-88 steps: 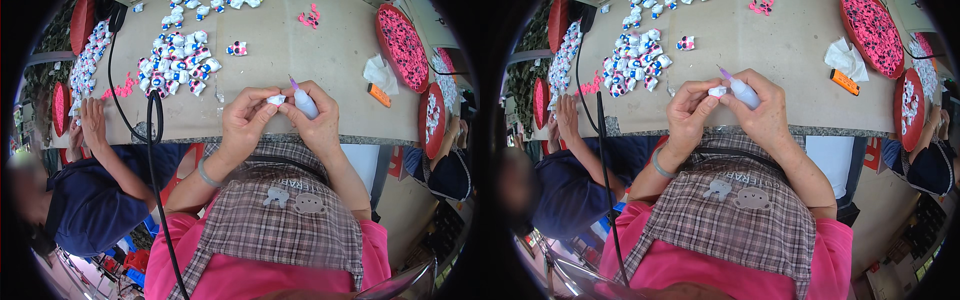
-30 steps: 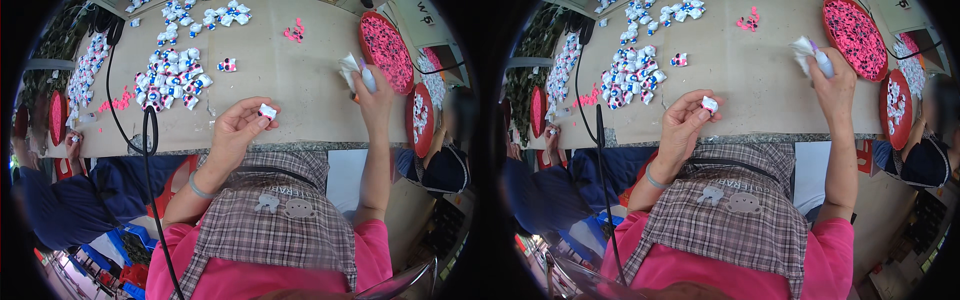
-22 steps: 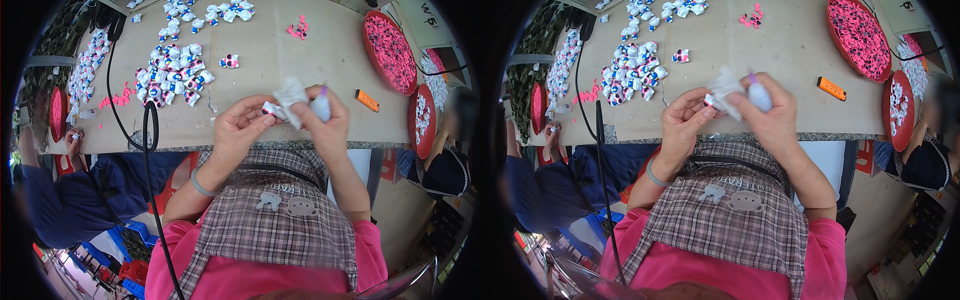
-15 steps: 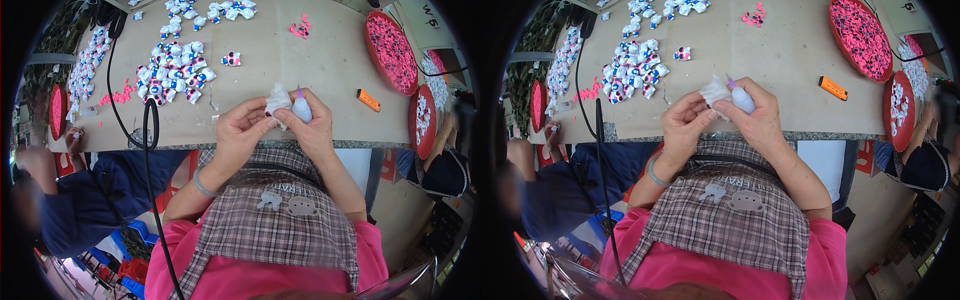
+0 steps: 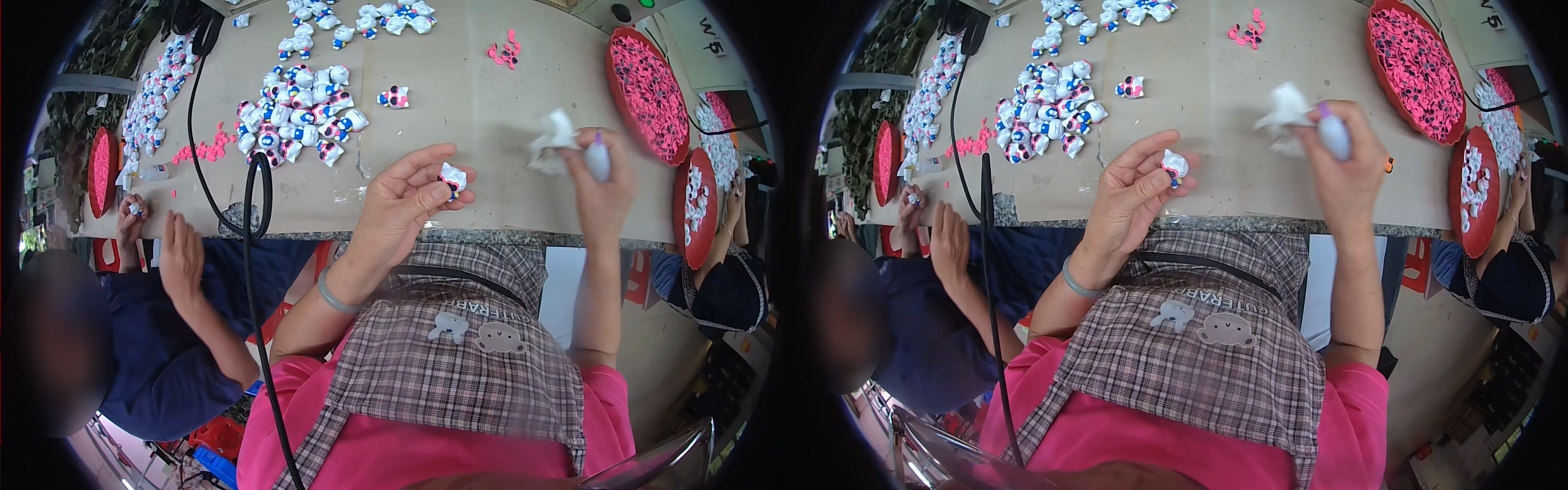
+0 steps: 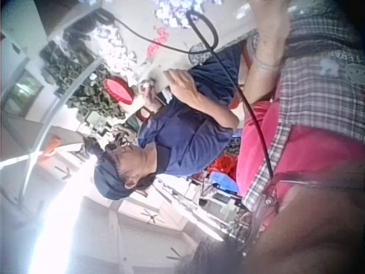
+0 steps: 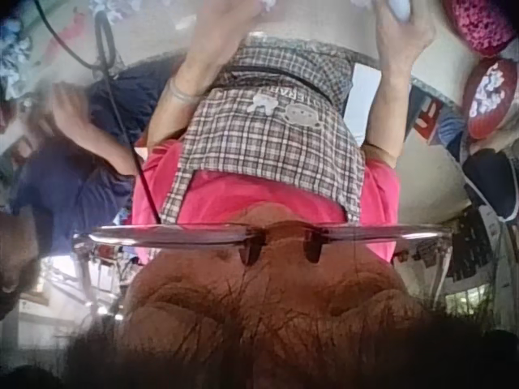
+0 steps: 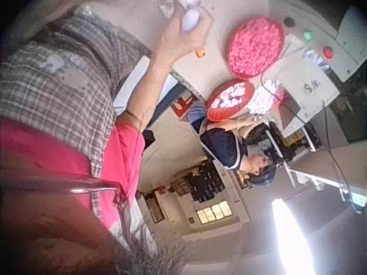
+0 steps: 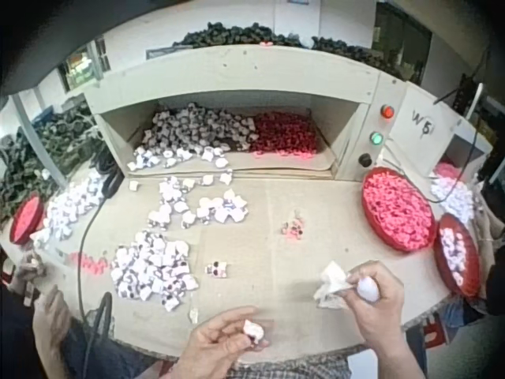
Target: The person assembles figurines by applying glue from a squeeze bottle and attaching small accessories onto them by hand.
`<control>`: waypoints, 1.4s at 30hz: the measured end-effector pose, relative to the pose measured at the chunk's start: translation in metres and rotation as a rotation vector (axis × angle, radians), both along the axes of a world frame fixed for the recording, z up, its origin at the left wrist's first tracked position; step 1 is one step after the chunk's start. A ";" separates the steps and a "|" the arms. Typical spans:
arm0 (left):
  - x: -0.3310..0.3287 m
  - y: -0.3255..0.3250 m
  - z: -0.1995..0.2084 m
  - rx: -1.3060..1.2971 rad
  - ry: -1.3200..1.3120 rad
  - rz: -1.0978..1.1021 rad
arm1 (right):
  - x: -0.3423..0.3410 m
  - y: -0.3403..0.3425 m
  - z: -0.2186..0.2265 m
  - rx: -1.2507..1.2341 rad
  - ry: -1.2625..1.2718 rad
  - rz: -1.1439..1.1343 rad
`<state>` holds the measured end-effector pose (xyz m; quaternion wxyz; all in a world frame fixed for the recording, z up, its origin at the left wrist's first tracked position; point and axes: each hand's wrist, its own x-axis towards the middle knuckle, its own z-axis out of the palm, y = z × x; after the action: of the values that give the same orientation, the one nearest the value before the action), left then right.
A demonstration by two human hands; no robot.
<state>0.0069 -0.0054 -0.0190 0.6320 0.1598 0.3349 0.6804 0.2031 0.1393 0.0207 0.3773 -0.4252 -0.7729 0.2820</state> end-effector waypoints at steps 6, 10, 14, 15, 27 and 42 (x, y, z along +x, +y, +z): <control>-0.004 -0.005 0.003 -0.009 0.067 0.045 | 0.036 0.048 0.014 0.441 -0.520 -0.034; -0.019 -0.008 0.010 -0.017 0.306 0.146 | 0.030 0.042 0.019 0.465 -0.380 -0.104; -0.053 -0.009 0.008 0.057 0.974 0.418 | 0.008 0.023 0.020 0.445 -0.206 -0.110; -0.061 -0.012 0.011 0.059 0.975 0.417 | -0.003 0.015 0.018 0.341 -0.158 0.001; -0.095 -0.021 0.017 0.018 1.570 0.544 | -0.143 -0.004 -0.029 -0.027 -0.031 0.438; -0.054 -0.008 0.036 0.161 1.788 0.462 | -0.096 -0.014 -0.005 -0.596 0.401 0.710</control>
<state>-0.0474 -0.0139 0.0169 -0.0258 0.5978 0.6732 0.4344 0.1074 0.1250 0.0155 0.2613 -0.1627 -0.6681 0.6775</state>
